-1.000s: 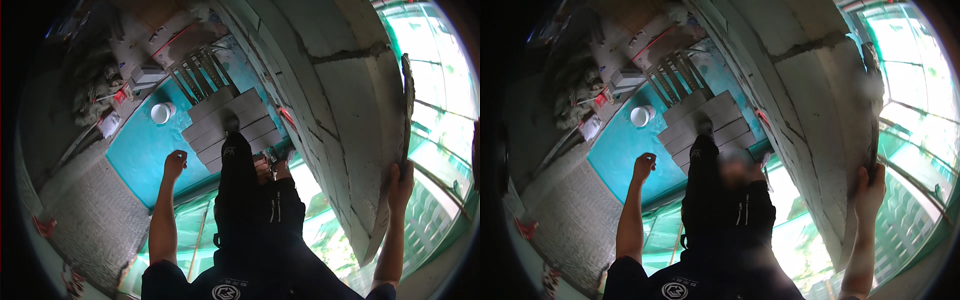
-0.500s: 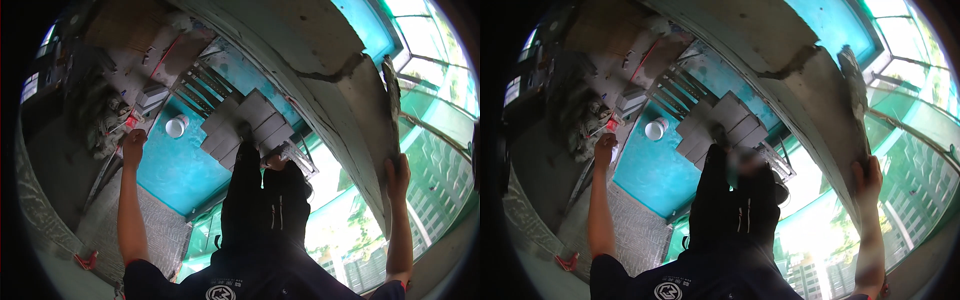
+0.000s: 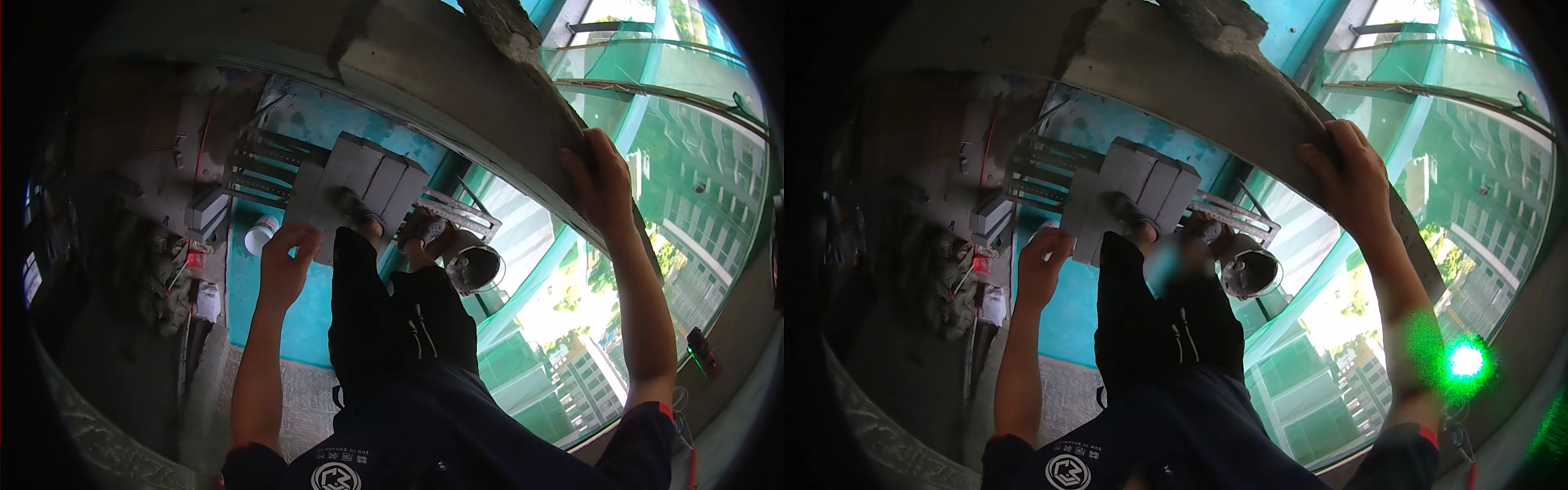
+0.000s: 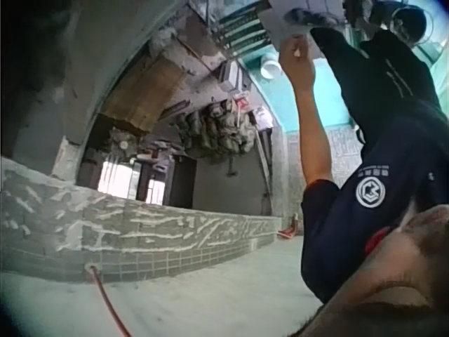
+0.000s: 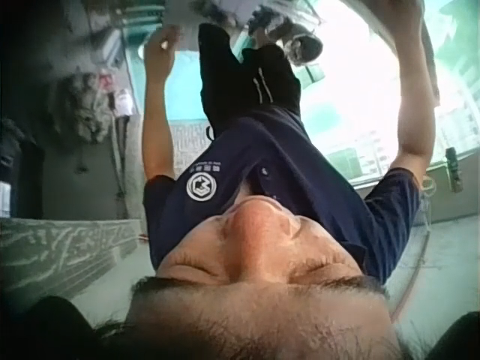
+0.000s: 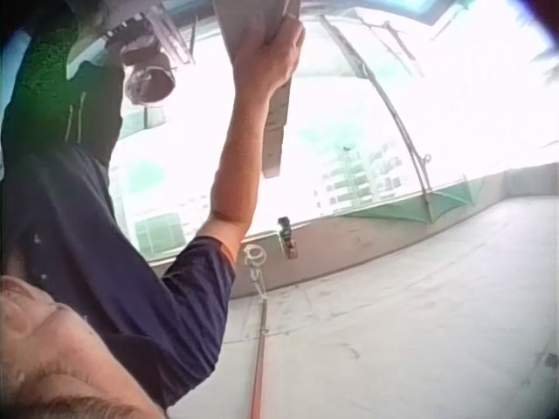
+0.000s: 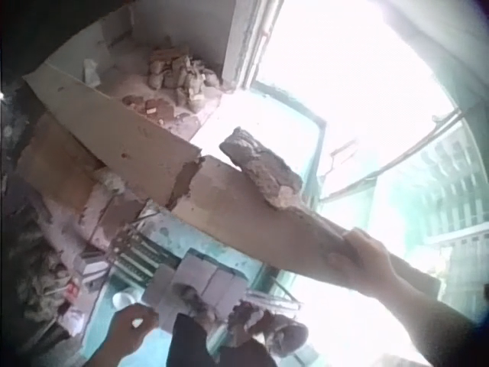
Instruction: The person applies mortar with a trowel to a course of bricks, then places a new brick on top of the mortar, and finally levels the brick and scrapes off excess mortar.
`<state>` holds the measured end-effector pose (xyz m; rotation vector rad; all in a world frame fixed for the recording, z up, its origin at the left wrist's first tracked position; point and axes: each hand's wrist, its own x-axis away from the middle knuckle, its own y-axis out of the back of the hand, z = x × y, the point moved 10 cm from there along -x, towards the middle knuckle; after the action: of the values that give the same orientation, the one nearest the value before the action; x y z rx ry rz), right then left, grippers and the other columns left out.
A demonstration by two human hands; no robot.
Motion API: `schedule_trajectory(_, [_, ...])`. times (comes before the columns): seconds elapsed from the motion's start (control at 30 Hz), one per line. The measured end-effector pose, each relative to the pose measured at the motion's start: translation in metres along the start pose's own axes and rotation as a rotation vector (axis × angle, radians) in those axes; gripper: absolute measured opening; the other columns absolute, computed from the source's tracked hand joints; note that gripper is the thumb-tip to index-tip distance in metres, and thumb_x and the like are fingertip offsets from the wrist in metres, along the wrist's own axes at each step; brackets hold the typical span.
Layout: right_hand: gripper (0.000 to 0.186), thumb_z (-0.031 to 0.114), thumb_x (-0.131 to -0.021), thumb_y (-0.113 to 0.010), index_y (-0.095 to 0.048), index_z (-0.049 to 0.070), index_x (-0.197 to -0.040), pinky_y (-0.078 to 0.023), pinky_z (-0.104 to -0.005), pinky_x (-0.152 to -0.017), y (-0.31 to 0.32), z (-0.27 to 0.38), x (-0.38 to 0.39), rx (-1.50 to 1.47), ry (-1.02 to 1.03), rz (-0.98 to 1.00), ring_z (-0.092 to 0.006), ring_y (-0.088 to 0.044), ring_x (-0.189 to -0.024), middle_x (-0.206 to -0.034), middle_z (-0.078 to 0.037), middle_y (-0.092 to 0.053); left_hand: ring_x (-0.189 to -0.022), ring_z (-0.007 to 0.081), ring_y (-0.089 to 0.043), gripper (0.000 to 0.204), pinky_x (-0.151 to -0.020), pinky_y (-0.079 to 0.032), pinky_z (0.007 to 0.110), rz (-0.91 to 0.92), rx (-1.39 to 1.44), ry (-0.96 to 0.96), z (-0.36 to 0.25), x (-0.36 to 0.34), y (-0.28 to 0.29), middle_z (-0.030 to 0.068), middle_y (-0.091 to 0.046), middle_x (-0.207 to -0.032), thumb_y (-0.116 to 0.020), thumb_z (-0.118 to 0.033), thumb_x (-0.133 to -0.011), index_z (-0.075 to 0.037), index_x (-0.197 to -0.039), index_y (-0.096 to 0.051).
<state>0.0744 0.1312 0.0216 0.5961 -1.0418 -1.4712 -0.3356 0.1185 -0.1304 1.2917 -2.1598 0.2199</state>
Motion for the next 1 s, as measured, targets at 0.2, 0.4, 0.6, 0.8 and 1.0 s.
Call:
schedule_trajectory(0.2, [0.025,0.026,-0.084,-0.066,-0.057,0.006,-0.096,-0.047,-0.0380,-0.069,-0.007,-0.011,0.006,-0.004,-0.049,-0.084,-0.0306,-0.061,-0.079,-0.091,-0.014,-0.061,-0.087,0.0138,-0.058,0.014,-0.079,-0.045,0.027,0.257,0.167,-0.299,-0.149,-0.008,-0.128,0.0047,-0.060,-0.097,-0.063,-0.014,-0.089,-0.004,-0.099,-0.063])
schedule_trajectory(0.4, [0.023,0.005,-0.083,-0.063,-0.055,0.002,-0.104,-0.048,-0.0361,-0.065,0.012,0.051,0.079,-0.383,-0.020,-0.292,-0.0316,-0.059,-0.073,-0.086,-0.014,-0.056,-0.095,0.0130,-0.056,0.040,-0.086,-0.043,0.026,0.162,0.208,-0.388,-0.220,0.011,-0.179,0.0063,-0.060,-0.103,-0.058,-0.033,-0.094,0.000,-0.116,-0.054])
schedule_trajectory(0.6, [0.053,0.006,-0.083,-0.061,-0.041,0.002,-0.132,-0.048,-0.0414,-0.079,-0.039,0.050,0.154,-0.601,-0.042,-0.208,-0.0360,-0.057,-0.097,-0.113,-0.021,-0.048,-0.079,0.0146,-0.061,0.018,-0.078,-0.048,0.028,0.038,0.259,-0.357,-0.237,0.000,-0.191,0.0068,-0.063,-0.091,-0.049,-0.017,-0.098,-0.002,-0.093,-0.058])
schedule_trajectory(0.8, [0.040,0.025,-0.085,-0.062,-0.055,0.003,-0.118,-0.048,-0.0440,-0.083,-0.215,-0.111,0.312,-0.741,-0.450,-0.001,-0.0387,-0.058,-0.099,-0.105,-0.021,-0.059,-0.102,0.0242,-0.061,0.059,-0.090,-0.046,0.032,-0.710,-1.209,-0.896,-0.310,-0.082,-0.092,0.0141,-0.064,-0.111,-0.052,-0.054,-0.090,-0.002,-0.116,-0.060])
schedule_trajectory(1.0, [0.036,0.023,-0.089,-0.049,-0.056,0.006,-0.120,-0.048,-0.0434,-0.084,-0.390,-0.330,0.567,-0.372,-1.286,0.363,-0.0373,-0.059,-0.104,-0.116,-0.019,-0.061,-0.118,0.0311,-0.053,0.078,-0.101,-0.040,0.037,-0.572,-1.467,-0.691,-0.270,-0.180,-0.086,0.0154,-0.054,-0.130,-0.044,-0.067,-0.087,-0.005,-0.134,-0.048])
